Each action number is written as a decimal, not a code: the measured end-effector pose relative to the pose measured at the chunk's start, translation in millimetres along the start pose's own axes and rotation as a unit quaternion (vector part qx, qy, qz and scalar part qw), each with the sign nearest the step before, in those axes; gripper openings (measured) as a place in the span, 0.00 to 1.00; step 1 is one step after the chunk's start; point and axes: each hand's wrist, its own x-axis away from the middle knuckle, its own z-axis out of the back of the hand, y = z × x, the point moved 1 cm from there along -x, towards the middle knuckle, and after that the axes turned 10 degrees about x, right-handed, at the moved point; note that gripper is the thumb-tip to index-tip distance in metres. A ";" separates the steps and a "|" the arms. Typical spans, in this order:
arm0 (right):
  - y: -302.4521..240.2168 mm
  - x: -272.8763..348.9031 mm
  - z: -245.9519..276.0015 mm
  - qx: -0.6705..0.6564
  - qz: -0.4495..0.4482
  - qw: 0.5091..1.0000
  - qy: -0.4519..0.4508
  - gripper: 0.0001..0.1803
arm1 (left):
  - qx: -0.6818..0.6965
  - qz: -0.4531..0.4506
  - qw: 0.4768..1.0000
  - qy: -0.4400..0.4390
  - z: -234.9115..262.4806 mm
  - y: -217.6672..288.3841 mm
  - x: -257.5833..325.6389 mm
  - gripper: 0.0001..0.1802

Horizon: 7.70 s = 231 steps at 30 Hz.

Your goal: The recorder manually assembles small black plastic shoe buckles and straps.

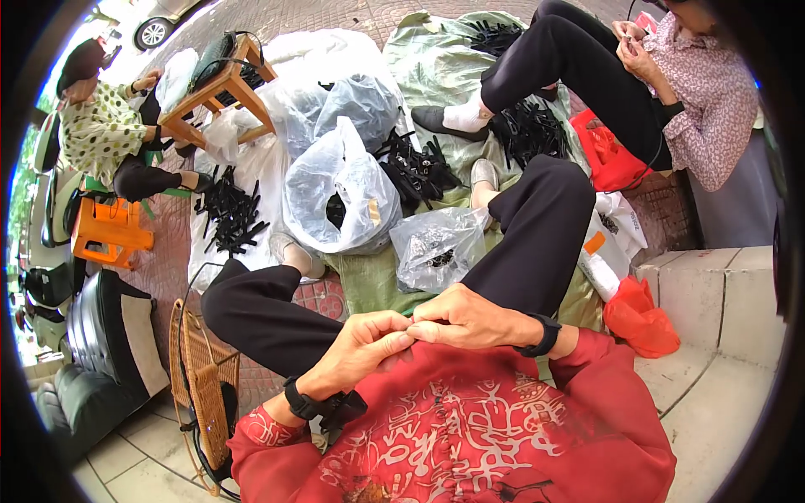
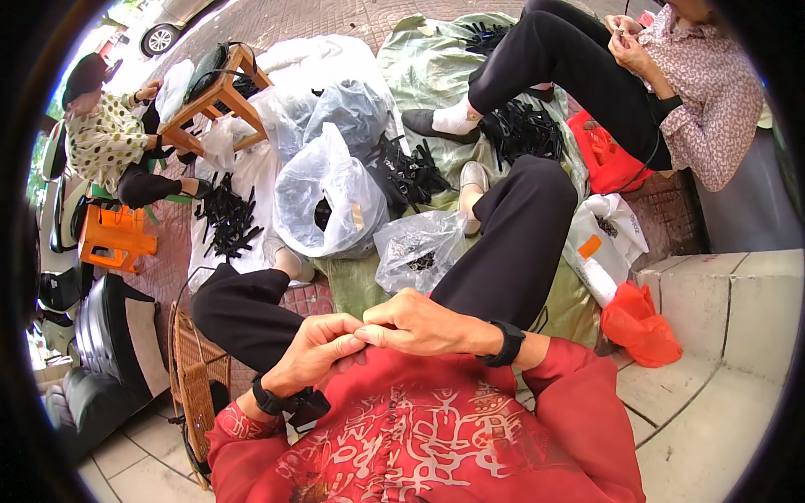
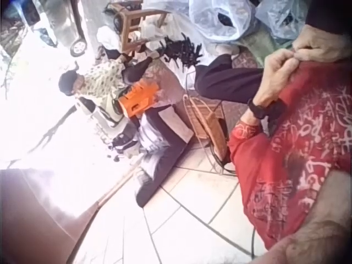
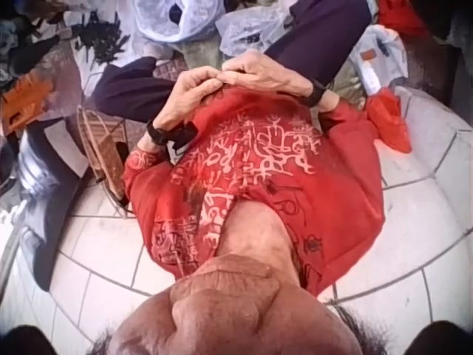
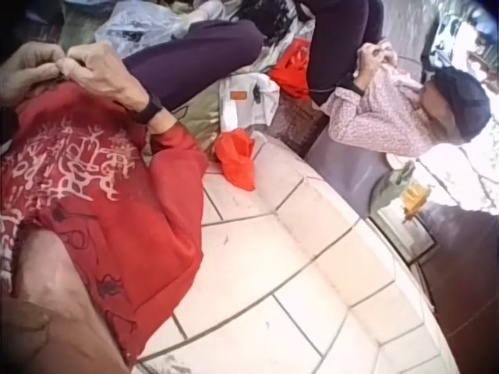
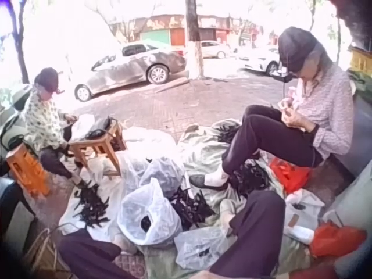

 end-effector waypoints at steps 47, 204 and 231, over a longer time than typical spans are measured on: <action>171.3 -95.2 75.1 -0.242 -0.377 0.893 0.028 0.08 | -0.431 -0.018 0.739 0.517 289.6 -69.5 -226.4 0.13; 55.1 -25.4 -5.8 0.019 -0.094 0.983 0.154 0.08 | 0.397 -0.083 0.914 0.018 49.0 -44.3 -68.3 0.08; 57.8 -26.1 -33.3 -0.024 -0.169 0.960 0.220 0.07 | 0.326 -0.311 0.878 0.164 57.9 -44.1 -55.1 0.05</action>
